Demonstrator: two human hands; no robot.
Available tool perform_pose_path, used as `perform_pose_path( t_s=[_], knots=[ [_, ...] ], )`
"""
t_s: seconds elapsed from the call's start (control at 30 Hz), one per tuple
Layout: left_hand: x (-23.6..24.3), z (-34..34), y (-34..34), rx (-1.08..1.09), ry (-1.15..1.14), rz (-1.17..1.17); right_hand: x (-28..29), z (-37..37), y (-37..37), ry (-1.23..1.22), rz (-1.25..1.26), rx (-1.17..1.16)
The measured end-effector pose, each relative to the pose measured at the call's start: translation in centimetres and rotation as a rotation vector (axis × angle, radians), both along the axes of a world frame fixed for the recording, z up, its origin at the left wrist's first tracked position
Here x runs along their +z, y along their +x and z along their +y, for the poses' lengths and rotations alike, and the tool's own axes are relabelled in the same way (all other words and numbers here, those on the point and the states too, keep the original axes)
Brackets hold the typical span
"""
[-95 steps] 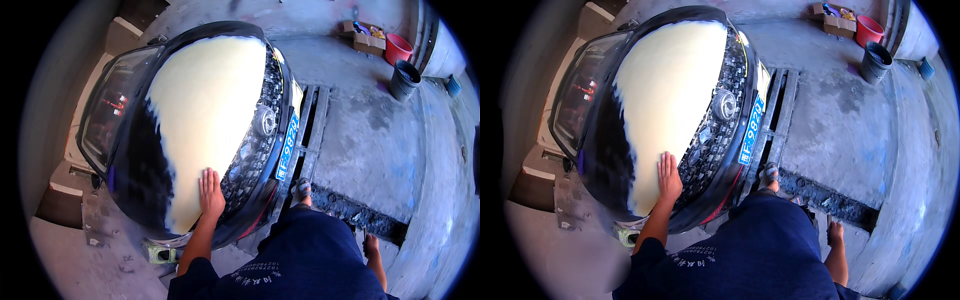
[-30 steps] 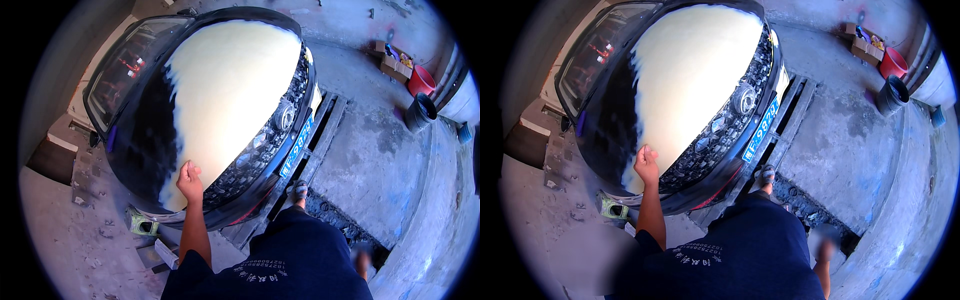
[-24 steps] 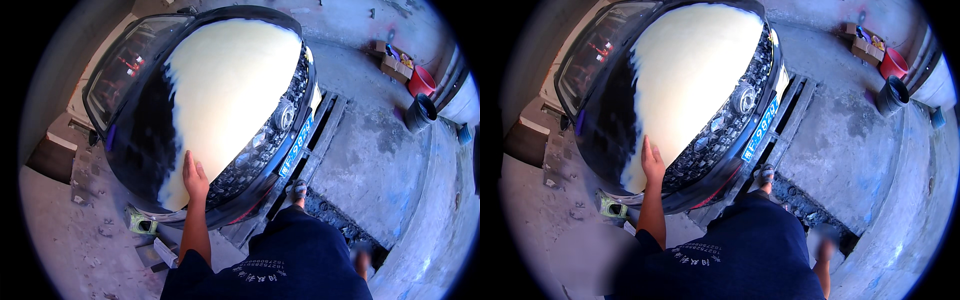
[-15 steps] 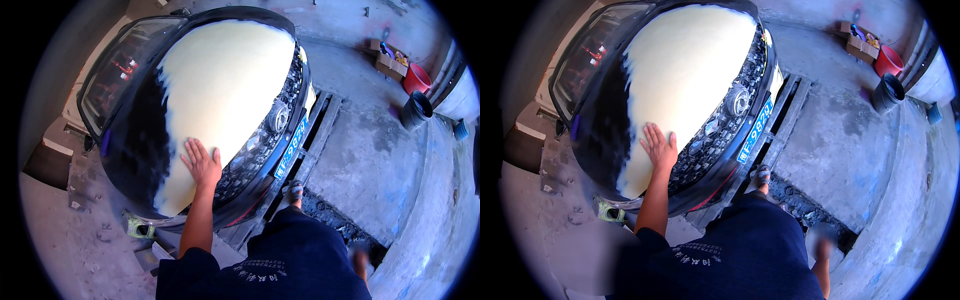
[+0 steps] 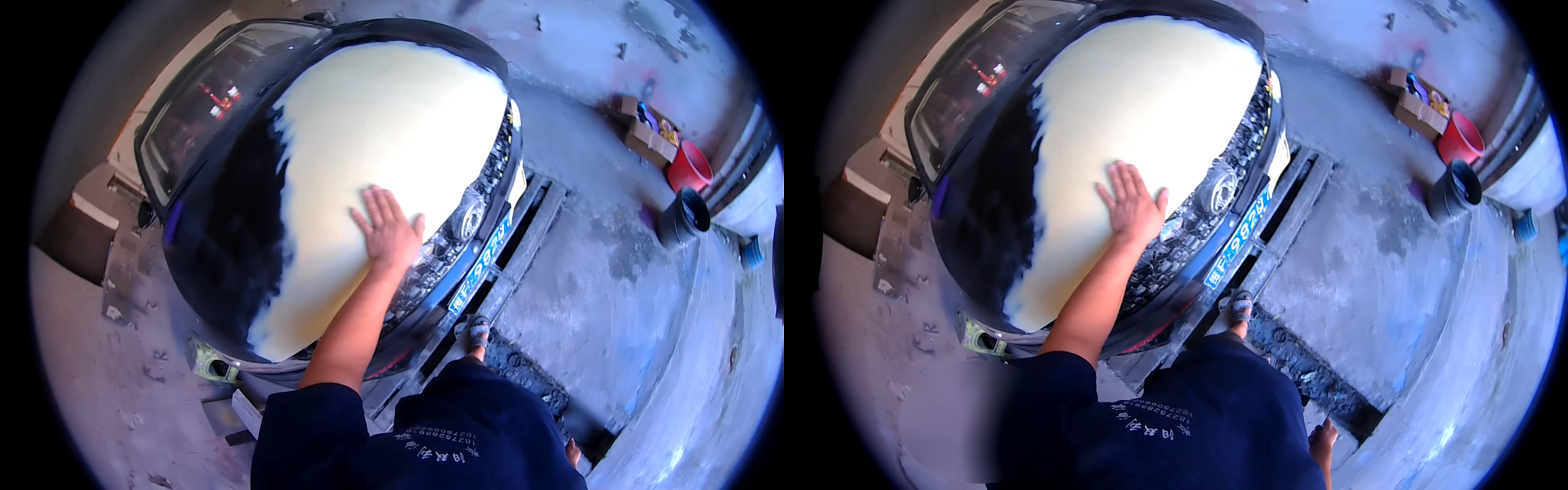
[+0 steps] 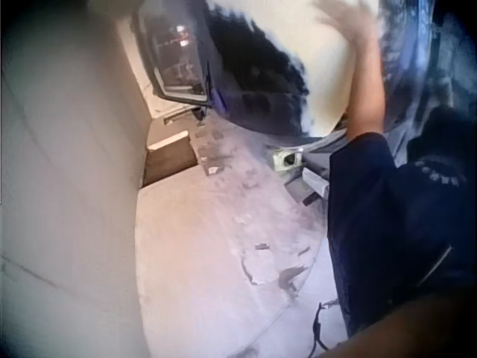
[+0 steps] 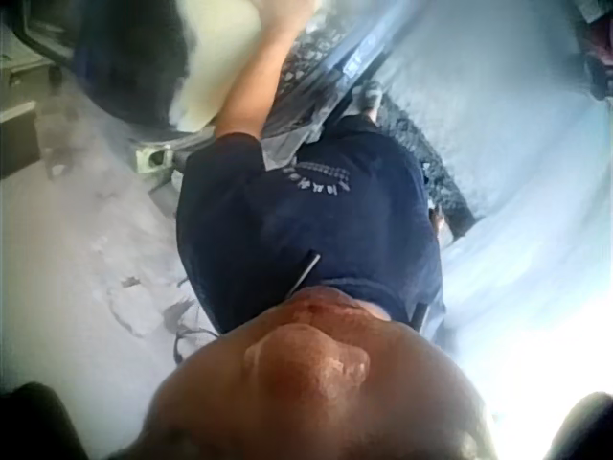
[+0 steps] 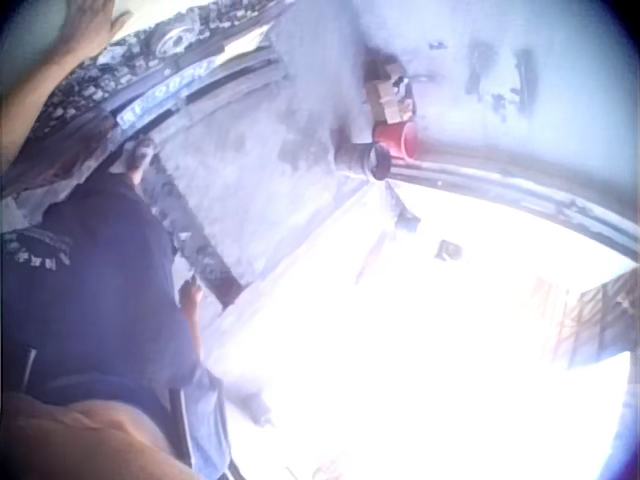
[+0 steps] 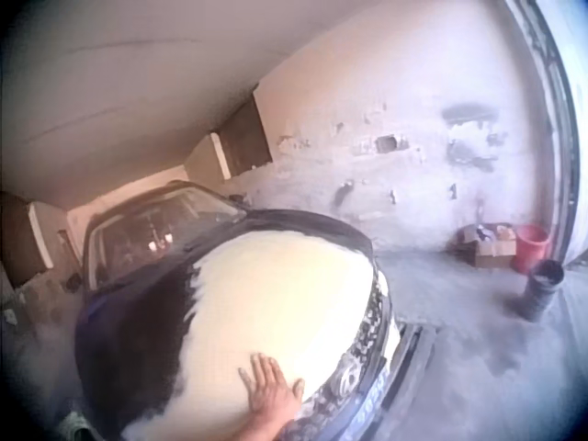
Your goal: The person sands the hood of a car using a sanding block and a cloth. They repeatedly rub the surface, focusing on the edges and the area around the license plate. The person also wipes the hood with a purple cloth.
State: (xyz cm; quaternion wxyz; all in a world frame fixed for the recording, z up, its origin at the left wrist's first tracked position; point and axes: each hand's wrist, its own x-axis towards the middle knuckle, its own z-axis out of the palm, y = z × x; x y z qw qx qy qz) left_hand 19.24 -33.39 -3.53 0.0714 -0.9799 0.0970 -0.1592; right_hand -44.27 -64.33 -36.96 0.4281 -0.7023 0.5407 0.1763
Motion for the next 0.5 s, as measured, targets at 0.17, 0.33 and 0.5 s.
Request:
perform_pose_path(
  t_s=[0.17,0.33,0.5],
  knots=[
    [-1.1,2.0,-2.5,-0.210,0.028,0.037,-1.7,-2.1,1.9,-0.193,-0.088,0.228],
    [-0.6,5.7,-4.8,-0.211,0.042,0.064,-2.0,-3.8,4.7,-0.322,-0.267,0.309],
    [-0.1,11.8,-6.6,0.133,0.048,0.037,-2.5,-4.1,3.9,-0.524,-0.462,0.506]
  ],
)
